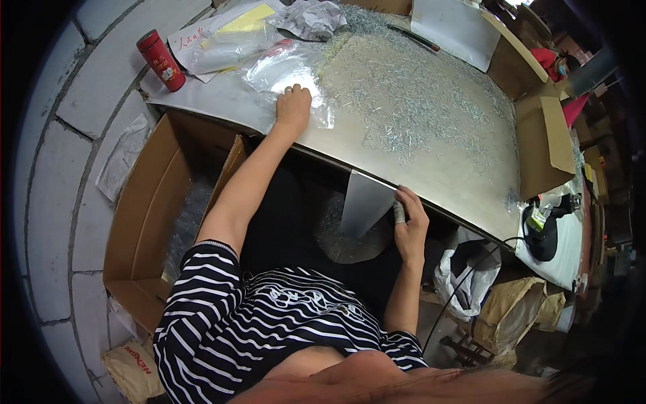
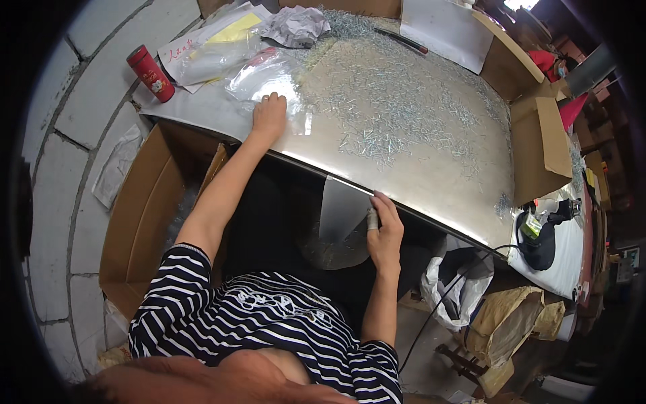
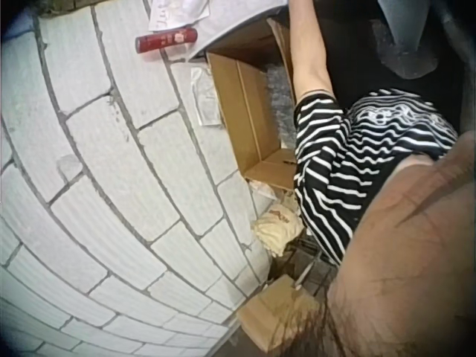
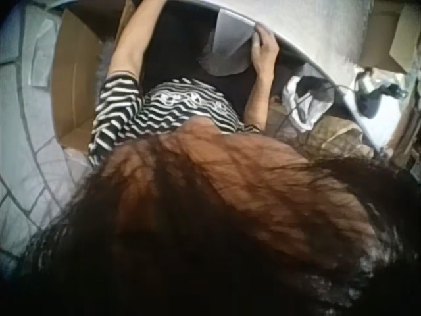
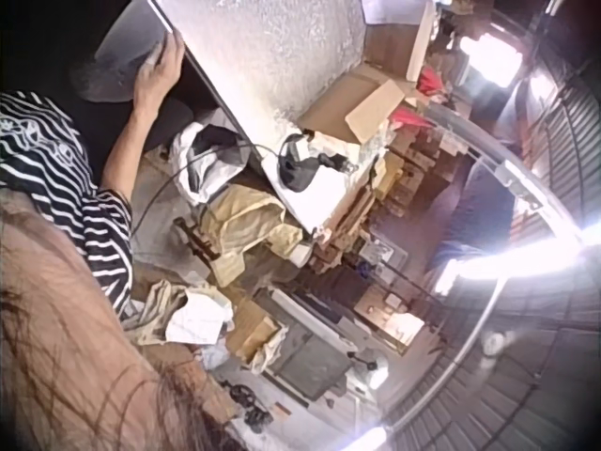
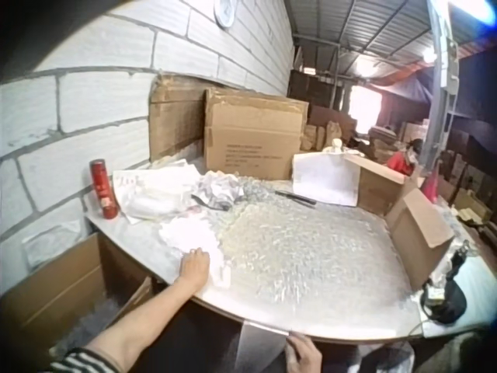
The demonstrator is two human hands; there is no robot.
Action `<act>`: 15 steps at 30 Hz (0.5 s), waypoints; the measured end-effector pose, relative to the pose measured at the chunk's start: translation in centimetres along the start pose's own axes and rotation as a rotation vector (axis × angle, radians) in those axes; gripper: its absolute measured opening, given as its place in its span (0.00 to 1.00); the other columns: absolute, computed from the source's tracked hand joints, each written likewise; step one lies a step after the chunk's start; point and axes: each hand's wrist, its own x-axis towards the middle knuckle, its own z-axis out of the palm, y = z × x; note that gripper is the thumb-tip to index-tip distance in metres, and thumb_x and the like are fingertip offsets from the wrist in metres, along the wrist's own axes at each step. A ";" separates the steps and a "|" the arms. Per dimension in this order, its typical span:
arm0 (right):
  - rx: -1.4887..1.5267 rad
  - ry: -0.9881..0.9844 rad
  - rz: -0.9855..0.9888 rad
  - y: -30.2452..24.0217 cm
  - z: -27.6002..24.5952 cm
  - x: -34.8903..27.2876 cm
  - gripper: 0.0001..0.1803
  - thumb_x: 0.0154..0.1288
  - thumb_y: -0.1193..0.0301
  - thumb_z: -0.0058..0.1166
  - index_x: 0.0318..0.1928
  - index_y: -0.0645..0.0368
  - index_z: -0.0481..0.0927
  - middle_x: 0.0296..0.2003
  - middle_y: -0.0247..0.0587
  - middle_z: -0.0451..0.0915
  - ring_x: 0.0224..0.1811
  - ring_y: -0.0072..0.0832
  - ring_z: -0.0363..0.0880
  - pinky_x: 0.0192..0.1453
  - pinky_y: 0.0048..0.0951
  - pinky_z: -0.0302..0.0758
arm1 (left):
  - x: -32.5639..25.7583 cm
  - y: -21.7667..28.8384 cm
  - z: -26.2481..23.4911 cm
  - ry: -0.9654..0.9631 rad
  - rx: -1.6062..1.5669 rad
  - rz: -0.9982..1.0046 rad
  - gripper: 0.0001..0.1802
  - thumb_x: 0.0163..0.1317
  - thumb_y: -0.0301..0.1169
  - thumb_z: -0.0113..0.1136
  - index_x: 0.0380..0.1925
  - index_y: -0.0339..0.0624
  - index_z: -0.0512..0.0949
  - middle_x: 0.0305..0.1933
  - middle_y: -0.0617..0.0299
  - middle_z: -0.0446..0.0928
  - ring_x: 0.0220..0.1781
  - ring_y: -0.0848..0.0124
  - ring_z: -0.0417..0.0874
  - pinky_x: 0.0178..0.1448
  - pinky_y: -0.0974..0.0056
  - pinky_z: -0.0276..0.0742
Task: Packing small metal components into plastic bags and bubble wrap at a workstation.
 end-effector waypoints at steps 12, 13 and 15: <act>0.519 -0.245 0.300 -0.3 1.2 0.0 0.19 0.63 0.70 0.60 0.52 0.67 0.79 0.46 0.42 0.82 0.49 0.28 0.80 0.55 0.27 0.74 | -12.1 8.7 -8.8 -0.644 -1.344 0.286 0.06 0.64 0.26 0.55 0.33 0.33 0.78 0.29 0.56 0.75 0.33 0.66 0.77 0.41 0.65 0.72; 0.525 -0.294 0.344 -0.1 1.8 0.4 0.16 0.62 0.72 0.61 0.49 0.66 0.80 0.42 0.39 0.82 0.44 0.24 0.80 0.51 0.25 0.75 | -12.5 8.8 -8.4 -0.759 -1.384 0.290 0.07 0.63 0.26 0.57 0.34 0.32 0.78 0.29 0.57 0.75 0.34 0.68 0.77 0.41 0.66 0.72; 0.537 -0.319 0.375 0.5 3.0 -0.2 0.14 0.61 0.75 0.61 0.46 0.66 0.81 0.38 0.37 0.82 0.40 0.21 0.79 0.46 0.23 0.75 | -13.5 9.0 -8.5 -0.784 -1.362 0.226 0.06 0.63 0.26 0.58 0.33 0.32 0.78 0.29 0.59 0.76 0.32 0.72 0.77 0.39 0.68 0.72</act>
